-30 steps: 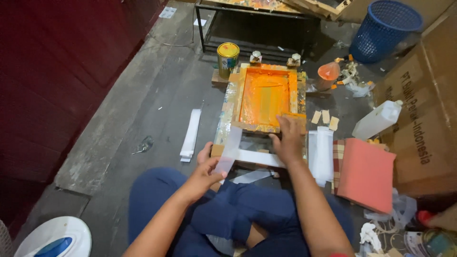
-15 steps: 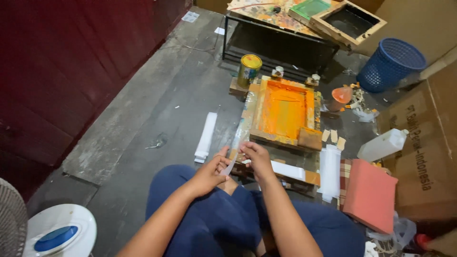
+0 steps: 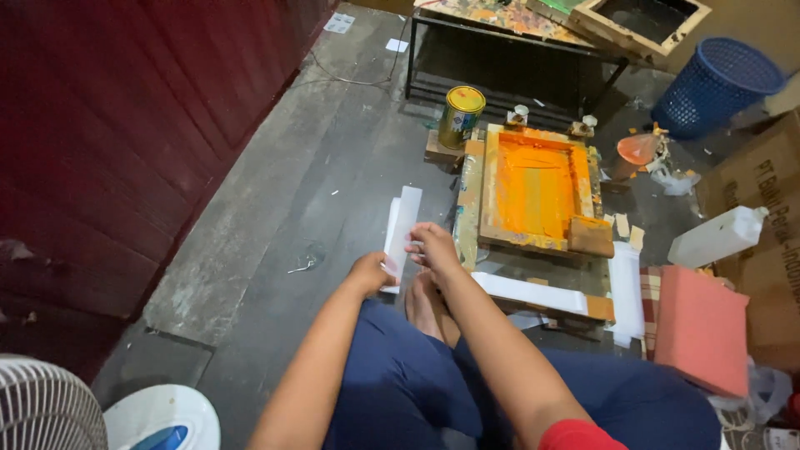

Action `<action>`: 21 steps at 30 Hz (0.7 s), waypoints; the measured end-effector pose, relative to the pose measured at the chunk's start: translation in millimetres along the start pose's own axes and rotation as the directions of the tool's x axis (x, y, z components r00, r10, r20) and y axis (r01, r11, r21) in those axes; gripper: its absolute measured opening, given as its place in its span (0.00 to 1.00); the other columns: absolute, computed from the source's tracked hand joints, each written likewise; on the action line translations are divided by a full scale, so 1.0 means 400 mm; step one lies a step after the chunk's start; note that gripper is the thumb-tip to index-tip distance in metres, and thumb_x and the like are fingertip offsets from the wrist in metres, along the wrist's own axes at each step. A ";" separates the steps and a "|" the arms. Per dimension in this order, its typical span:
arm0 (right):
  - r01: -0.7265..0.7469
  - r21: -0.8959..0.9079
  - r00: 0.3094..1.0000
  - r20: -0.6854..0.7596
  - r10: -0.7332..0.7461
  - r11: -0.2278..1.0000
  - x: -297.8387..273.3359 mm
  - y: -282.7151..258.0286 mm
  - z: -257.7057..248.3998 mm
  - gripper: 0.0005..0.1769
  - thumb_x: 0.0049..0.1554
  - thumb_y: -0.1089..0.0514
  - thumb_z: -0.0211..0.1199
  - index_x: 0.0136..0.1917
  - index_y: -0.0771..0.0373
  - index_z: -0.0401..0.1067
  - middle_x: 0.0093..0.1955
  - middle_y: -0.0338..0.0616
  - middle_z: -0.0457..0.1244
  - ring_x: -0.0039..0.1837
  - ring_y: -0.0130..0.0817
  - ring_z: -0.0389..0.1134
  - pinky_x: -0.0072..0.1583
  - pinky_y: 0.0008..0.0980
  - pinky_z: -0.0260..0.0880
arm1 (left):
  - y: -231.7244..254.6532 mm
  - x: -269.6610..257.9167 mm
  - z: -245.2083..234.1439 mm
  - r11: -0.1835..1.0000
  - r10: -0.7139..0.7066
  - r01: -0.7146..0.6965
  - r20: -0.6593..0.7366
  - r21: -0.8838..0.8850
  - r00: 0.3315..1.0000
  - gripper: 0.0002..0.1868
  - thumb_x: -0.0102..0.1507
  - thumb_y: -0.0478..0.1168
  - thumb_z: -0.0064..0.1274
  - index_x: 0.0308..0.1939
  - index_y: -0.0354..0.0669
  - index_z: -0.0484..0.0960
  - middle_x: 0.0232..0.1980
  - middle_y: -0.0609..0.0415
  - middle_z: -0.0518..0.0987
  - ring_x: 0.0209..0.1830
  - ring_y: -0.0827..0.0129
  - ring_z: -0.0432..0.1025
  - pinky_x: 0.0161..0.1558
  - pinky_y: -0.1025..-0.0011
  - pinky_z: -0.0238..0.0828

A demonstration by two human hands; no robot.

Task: The person sits on the floor and performs screen printing. They place a white strip of material under a wooden frame, use a squeegee to spread orange ink across the screen, and then peel the strip away to reveal the printed design.

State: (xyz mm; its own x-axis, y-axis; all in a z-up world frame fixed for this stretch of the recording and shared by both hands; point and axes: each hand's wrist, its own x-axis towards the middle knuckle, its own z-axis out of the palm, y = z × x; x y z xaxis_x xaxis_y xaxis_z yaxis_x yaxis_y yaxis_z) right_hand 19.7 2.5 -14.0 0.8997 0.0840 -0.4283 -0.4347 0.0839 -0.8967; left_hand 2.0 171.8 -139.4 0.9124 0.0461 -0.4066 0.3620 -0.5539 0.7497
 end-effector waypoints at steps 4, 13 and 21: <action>-0.016 -0.030 0.996 -0.090 0.013 0.999 0.067 0.049 0.049 0.08 0.57 0.55 0.61 0.50 0.57 0.73 0.44 0.42 0.68 0.40 0.30 0.74 0.38 0.23 0.77 | 0.045 -0.063 -0.068 0.998 -0.055 0.056 0.016 -0.021 0.998 0.18 0.52 0.35 0.68 0.47 0.44 0.86 0.42 0.48 0.86 0.47 0.56 0.81 0.50 0.62 0.76; -0.030 -0.054 0.976 -0.216 0.018 0.998 0.212 0.165 0.061 0.08 0.54 0.61 0.61 0.48 0.62 0.75 0.38 0.48 0.68 0.35 0.36 0.73 0.34 0.30 0.79 | -0.022 0.052 -0.032 0.977 -0.108 0.109 -0.017 0.183 0.994 0.22 0.57 0.37 0.59 0.56 0.45 0.84 0.53 0.47 0.83 0.59 0.54 0.77 0.58 0.56 0.74; -0.019 -0.123 0.964 -0.266 -0.014 0.992 0.246 0.210 0.069 0.08 0.54 0.64 0.59 0.48 0.63 0.75 0.35 0.46 0.67 0.30 0.33 0.70 0.30 0.29 0.77 | 0.033 0.035 -0.060 0.969 -0.119 0.103 0.061 0.224 0.991 0.21 0.58 0.32 0.54 0.56 0.41 0.85 0.55 0.43 0.83 0.62 0.50 0.75 0.61 0.54 0.73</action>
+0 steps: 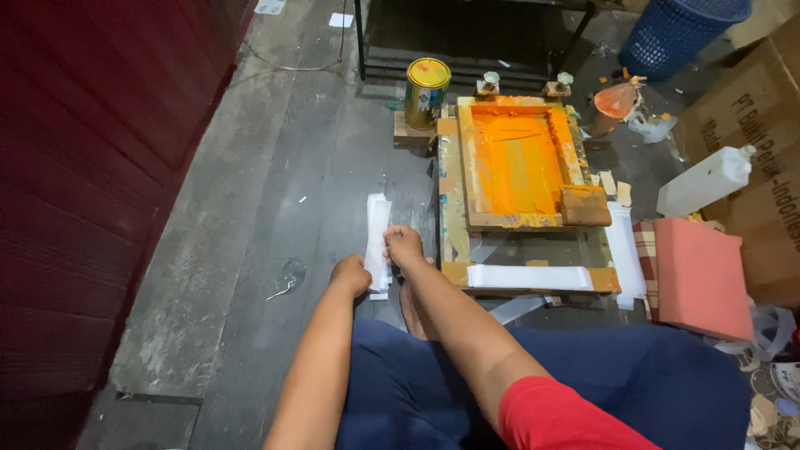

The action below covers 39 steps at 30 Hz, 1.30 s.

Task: The person sits on the floor and performs screen printing. They place a white strip of material under a wooden frame, use a squeegee to spread orange ink across the screen, and then peel the strip away to reveal the printed design.

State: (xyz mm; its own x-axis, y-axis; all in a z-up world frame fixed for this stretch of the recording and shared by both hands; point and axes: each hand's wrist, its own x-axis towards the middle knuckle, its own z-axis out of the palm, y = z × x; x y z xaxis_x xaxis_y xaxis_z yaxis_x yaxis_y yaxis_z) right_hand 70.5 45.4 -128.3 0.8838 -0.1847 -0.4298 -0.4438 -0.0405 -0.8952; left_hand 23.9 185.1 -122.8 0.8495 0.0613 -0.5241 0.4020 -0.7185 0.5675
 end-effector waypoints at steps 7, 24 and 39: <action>0.014 -0.088 0.999 -0.032 -0.017 0.996 -0.028 -0.021 -0.001 0.09 0.55 0.62 0.58 0.48 0.62 0.77 0.37 0.46 0.68 0.32 0.31 0.71 0.32 0.27 0.76 | 0.051 -0.076 -0.033 0.998 -0.020 0.023 0.048 -0.064 0.999 0.25 0.58 0.30 0.55 0.62 0.35 0.80 0.58 0.39 0.81 0.60 0.50 0.76 0.61 0.53 0.73; 0.160 -0.220 0.987 0.036 -0.156 0.962 -0.017 0.010 -0.013 0.21 0.61 0.56 0.64 0.67 0.61 0.74 0.61 0.55 0.68 0.51 0.42 0.74 0.50 0.36 0.77 | 0.029 -0.046 -0.036 0.998 -0.058 0.057 0.017 0.032 0.998 0.29 0.58 0.38 0.60 0.65 0.39 0.79 0.63 0.40 0.79 0.66 0.49 0.73 0.62 0.51 0.72; 0.254 -0.004 0.885 0.405 -0.230 0.967 -0.352 -0.191 -0.342 0.23 0.58 0.56 0.63 0.66 0.62 0.76 0.60 0.56 0.68 0.56 0.37 0.71 0.55 0.37 0.77 | 0.183 -0.200 -0.103 0.970 0.153 -0.105 -0.214 0.220 0.965 0.22 0.69 0.50 0.47 0.61 0.42 0.76 0.61 0.42 0.79 0.67 0.47 0.71 0.66 0.47 0.63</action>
State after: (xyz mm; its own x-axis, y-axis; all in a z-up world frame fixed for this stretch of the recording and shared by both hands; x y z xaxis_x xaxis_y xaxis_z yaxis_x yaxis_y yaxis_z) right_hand -40.3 -59.7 16.6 0.9443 0.2433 -0.2217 -0.2056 -0.0901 -0.9745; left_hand -0.4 156.2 -13.1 0.9542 0.0974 -0.2830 0.2255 -0.8556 0.4659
